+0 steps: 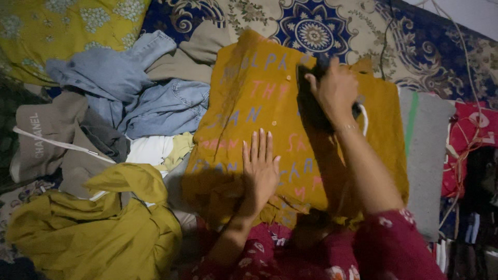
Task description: The person irons a mustard-yellow t-shirt with colorful text on a makeshift ironing board placed on the floor. They use a black electric iron to smooth the fabric, frequently adjusting the shirt's position and flipping it over to iron different sections.
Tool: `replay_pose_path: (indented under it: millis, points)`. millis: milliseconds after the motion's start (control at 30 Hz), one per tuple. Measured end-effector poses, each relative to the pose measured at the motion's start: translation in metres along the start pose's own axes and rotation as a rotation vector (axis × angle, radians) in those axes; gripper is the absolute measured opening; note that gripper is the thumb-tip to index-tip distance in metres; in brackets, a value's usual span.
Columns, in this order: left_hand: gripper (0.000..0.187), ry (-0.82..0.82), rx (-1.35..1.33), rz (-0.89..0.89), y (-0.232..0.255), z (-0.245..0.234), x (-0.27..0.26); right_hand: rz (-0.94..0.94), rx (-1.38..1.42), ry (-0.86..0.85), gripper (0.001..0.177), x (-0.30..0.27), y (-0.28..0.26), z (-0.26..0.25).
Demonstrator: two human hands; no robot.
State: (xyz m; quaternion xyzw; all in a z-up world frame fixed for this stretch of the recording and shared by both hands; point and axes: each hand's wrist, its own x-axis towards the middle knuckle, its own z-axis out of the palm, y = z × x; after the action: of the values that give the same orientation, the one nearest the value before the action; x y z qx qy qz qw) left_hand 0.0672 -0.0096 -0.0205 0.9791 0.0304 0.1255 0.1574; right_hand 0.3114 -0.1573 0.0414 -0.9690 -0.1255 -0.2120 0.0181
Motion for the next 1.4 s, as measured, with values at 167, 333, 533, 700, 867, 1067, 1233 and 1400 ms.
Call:
replay_pose_path:
  millis: [167, 333, 533, 700, 867, 1067, 1233, 1400]
  points:
    - [0.068, 0.021, -0.055, -0.007, -0.001, -0.004, 0.000, -0.008, 0.000, -0.048, 0.066, 0.004, -0.005, -0.002]
    - [0.069, 0.016, -0.023, 0.005, 0.001, -0.006, -0.001, -0.079, 0.015, -0.119, 0.064, -0.050, 0.000, -0.043]
    - [0.071, -0.025, -0.064, -0.015, 0.001, -0.003, 0.002, -0.072, 0.034, -0.077, 0.063, -0.025, -0.009, -0.034]
    - [0.073, -0.028, -0.146, -0.022, 0.001, -0.007, 0.003, -0.151, 0.059, 0.013, 0.068, 0.031, -0.016, 0.000]
    - [0.074, -0.027, -0.146, -0.019, 0.001, -0.008, 0.000, -0.183, 0.104, 0.054, 0.068, 0.040, -0.014, 0.013]
    - [0.075, -0.046, -0.188, -0.035, 0.001, -0.006, 0.003, -0.163, 0.082, 0.019, 0.065, -0.005, -0.004, -0.009]
    - [0.076, -0.026, -0.184, -0.038, 0.002, -0.009, 0.003, -0.098, 0.051, -0.037, 0.071, 0.011, -0.013, -0.004]
    - [0.076, 0.007, -0.197, -0.035, 0.003, -0.011, 0.002, -0.142, 0.053, 0.090, 0.075, 0.032, -0.020, 0.010]
